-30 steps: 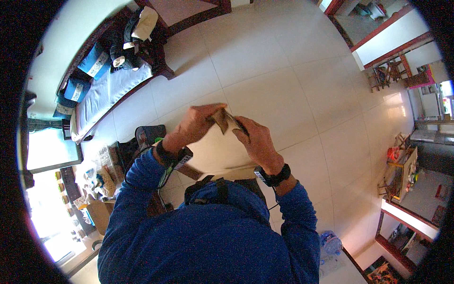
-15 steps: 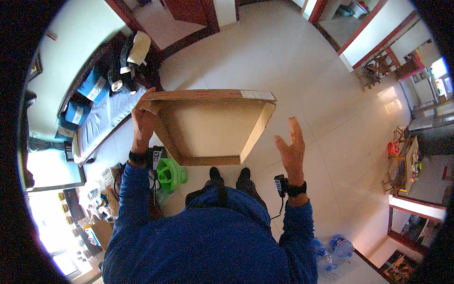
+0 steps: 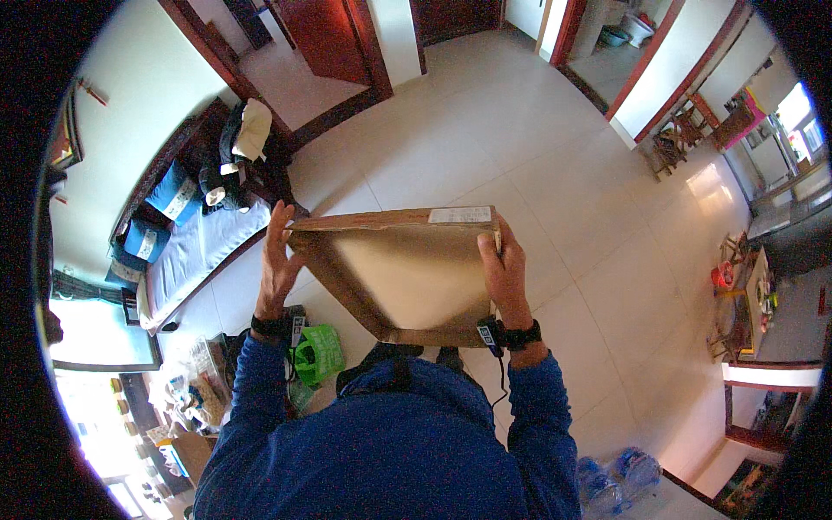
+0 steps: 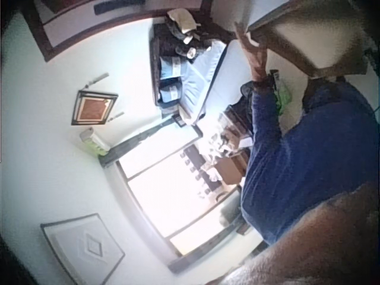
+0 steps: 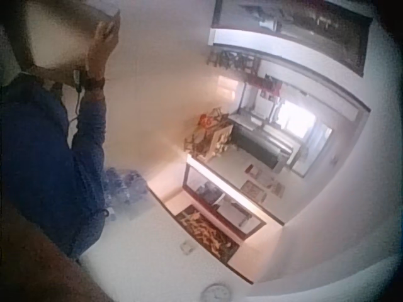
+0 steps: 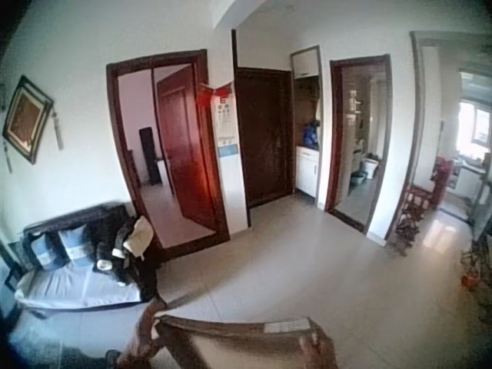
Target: The person packs prepackaged food containers into a black insulated bag and a green reusable bag, then folds a cardboard box. The person handles the containers one by one, places them into the bags, and finally folds the box flaps.
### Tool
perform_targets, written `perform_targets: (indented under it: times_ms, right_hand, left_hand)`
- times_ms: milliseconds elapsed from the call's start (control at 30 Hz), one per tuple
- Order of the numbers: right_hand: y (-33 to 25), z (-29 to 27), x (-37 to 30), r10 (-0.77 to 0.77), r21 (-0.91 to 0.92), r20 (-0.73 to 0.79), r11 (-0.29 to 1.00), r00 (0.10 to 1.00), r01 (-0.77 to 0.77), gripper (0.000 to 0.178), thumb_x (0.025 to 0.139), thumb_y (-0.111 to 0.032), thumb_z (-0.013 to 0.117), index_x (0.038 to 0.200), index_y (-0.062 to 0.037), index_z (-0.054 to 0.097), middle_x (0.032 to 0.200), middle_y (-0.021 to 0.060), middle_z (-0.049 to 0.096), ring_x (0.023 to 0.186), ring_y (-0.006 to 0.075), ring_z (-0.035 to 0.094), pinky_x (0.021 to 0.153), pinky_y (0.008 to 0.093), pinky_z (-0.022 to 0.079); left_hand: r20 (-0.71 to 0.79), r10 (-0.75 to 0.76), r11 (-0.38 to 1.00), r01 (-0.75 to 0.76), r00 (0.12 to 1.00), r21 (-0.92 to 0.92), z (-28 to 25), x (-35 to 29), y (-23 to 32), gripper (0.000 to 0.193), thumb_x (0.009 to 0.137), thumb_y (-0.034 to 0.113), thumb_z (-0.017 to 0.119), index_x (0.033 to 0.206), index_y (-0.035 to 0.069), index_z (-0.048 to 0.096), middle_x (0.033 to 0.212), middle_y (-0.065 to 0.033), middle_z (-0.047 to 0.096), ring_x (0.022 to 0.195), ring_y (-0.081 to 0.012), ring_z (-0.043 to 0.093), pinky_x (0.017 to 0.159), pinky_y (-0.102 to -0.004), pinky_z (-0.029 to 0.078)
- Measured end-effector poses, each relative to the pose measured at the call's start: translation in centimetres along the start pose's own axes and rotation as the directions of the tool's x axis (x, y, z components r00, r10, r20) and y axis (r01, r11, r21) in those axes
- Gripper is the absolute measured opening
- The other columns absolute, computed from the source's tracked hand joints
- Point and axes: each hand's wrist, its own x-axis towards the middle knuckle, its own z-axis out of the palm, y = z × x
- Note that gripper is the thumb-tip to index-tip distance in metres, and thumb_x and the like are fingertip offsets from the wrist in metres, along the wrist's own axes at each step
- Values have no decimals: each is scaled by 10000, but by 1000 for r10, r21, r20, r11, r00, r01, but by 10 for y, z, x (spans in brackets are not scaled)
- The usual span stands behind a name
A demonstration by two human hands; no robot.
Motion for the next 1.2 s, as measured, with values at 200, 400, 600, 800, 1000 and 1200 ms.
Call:
perform_targets:
  times_ms: [200, 400, 600, 800, 1000, 1200]
  right_hand:
    - [7, 24, 32, 72, -47, -24, 996, 997, -73, 454, 1024, -188, 549, 1437, -2, 524, 1253, 128, 678, 1121, 178, 612, 950, 346, 501]
    - [-2, 52, 64, 112, -134, 16, 985, 994, -109, 439, 1020, -183, 559, 1427, -19, 537, 1211, 160, 691, 1040, 208, 657, 900, 356, 528]
    - [-11, 86, 87, 9, -208, 143, 978, 990, 21, 508, 980, -217, 625, 1430, -2, 527, 1216, 198, 681, 1068, 230, 663, 931, 373, 522]
    - [-10, 83, 101, 80, 122, 154, 988, 985, -100, 601, 988, -347, 605, 1440, 36, 505, 1294, 167, 646, 1155, 227, 608, 997, 353, 481]
    - [-11, 68, 125, 196, 144, 121, 966, 973, -213, 591, 1007, -371, 563, 1434, 35, 512, 1318, 145, 628, 1202, 217, 573, 1036, 350, 446]
    - [4, 37, 165, 238, 199, 100, 947, 966, -254, 593, 1007, -368, 574, 1438, 33, 512, 1369, 150, 605, 1234, 222, 557, 1066, 372, 423]
  left_hand:
    - [255, 86, 745, -232, 963, 625, 25, 51, 31, 733, 796, 386, 807, 1427, 109, 558, 1519, -169, 470, 1477, -400, 328, 1210, -652, 139]
    - [442, 163, 754, -400, 882, 520, 63, 107, 41, 688, 834, 413, 780, 1404, 100, 553, 1455, -164, 521, 1411, -360, 428, 1173, -608, 263]
    - [572, 250, 895, -411, 782, 171, 89, 153, 27, 447, 856, 128, 684, 1284, 22, 610, 1142, -201, 698, 1036, -381, 680, 898, -449, 558]
    - [640, 254, 914, -397, 725, 87, 101, 181, 4, 473, 830, 97, 686, 1293, 32, 611, 1179, -196, 694, 1067, -372, 676, 913, -456, 554]
    - [671, 275, 905, -422, 689, 62, 136, 208, -1, 466, 836, 90, 673, 1297, 46, 615, 1192, -186, 693, 1094, -369, 668, 927, -461, 554]
    - [665, 306, 895, -443, 681, 41, 179, 246, -4, 505, 803, 28, 668, 1304, 36, 603, 1181, -204, 692, 1064, -385, 675, 914, -450, 562]
